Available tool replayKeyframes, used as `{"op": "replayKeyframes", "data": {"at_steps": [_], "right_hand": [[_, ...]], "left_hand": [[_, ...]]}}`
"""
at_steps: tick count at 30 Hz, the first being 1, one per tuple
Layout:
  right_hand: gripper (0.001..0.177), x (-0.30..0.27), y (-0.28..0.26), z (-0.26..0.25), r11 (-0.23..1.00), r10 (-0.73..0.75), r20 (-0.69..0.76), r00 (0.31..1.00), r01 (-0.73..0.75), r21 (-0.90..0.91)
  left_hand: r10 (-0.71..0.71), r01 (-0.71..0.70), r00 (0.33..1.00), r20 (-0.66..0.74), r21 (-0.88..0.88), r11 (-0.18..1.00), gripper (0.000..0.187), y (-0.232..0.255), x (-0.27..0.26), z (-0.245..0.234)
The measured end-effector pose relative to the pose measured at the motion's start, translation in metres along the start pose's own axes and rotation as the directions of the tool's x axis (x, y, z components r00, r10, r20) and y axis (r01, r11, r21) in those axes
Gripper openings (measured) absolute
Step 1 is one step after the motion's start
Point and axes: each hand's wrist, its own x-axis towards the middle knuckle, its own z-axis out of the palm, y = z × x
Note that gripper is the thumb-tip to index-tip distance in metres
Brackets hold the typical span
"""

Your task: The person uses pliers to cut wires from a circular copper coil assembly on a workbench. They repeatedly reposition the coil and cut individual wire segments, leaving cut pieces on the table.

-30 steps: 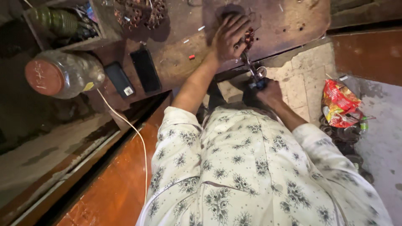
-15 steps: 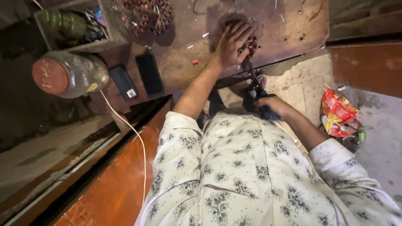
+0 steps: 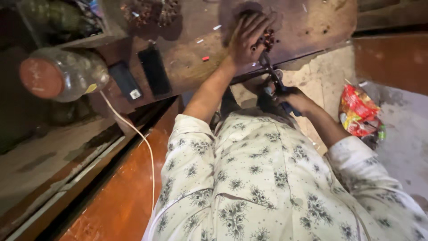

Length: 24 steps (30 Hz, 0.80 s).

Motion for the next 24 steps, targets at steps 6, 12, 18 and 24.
{"op": "replayKeyframes", "data": {"at_steps": [6,12,18,24], "right_hand": [[0.026,0.005,-0.008,0.014,0.95,-0.224,-0.178,0.958,0.174,-0.261],[0.042,-0.015,-0.014,0.039,0.915,-0.224,-0.409,0.885,0.046,-0.401],[0.032,-0.016,-0.021,0.014,0.989,-0.104,-0.109,0.989,0.092,-0.112],[0.028,0.007,-0.018,-0.001,0.961,-0.075,-0.215,0.974,0.013,-0.276]], "left_hand": [[-0.005,0.005,1.0,0.004,0.022,1.0,0.064,-0.002,0.004,-0.004],[-0.065,0.065,0.997,-0.031,-0.001,0.998,0.061,0.002,0.009,-0.002],[0.021,-0.02,1.0,-0.018,0.053,0.998,0.064,-0.005,0.006,-0.004],[-0.006,0.006,1.0,0.006,0.033,0.999,0.066,-0.009,0.009,-0.001]]}}
